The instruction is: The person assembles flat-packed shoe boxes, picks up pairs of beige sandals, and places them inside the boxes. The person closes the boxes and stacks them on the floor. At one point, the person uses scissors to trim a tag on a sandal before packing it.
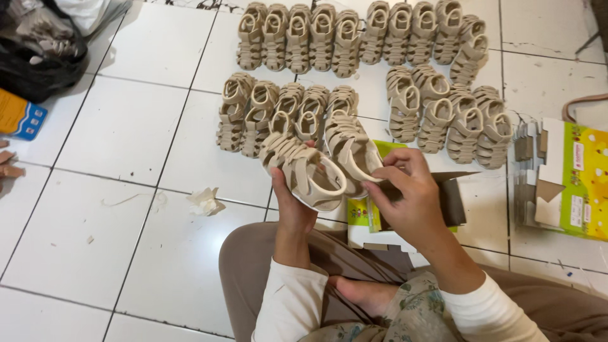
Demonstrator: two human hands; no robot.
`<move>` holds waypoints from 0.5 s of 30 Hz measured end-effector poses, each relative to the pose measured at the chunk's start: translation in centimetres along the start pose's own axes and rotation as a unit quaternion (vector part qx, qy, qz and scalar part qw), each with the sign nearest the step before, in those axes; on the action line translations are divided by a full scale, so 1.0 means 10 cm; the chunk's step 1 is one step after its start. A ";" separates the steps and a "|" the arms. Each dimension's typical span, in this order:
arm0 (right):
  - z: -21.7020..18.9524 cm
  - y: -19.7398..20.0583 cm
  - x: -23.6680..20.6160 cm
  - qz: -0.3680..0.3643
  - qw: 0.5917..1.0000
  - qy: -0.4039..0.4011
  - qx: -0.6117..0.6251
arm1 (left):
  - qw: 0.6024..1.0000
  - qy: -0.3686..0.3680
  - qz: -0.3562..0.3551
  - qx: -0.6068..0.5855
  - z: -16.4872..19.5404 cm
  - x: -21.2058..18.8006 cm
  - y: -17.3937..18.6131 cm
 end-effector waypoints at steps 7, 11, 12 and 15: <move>-0.15 -0.13 -0.09 0.051 0.997 0.049 0.022 | 0.990 0.046 0.002 -0.135 0.13 -0.02 -0.05; -0.21 -0.16 -0.13 0.057 0.996 0.061 0.029 | 0.981 0.043 -0.014 -0.188 0.12 -0.05 0.05; -0.24 -0.16 -0.15 0.055 0.995 0.074 0.031 | 0.976 0.039 -0.028 -0.212 0.11 -0.06 0.07; -0.32 -0.15 -0.18 0.047 0.992 0.110 0.042 | 0.971 0.008 -0.046 -0.235 0.11 -0.08 0.17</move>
Point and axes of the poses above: each hand's wrist, its own x-axis towards the middle knuckle, its own y-axis out of the back of the hand, z = x × y, the point moved 4 cm from there along x, towards the middle knuckle, and after that the axes turned 3 degrees about -x, right-handed, at the moved point
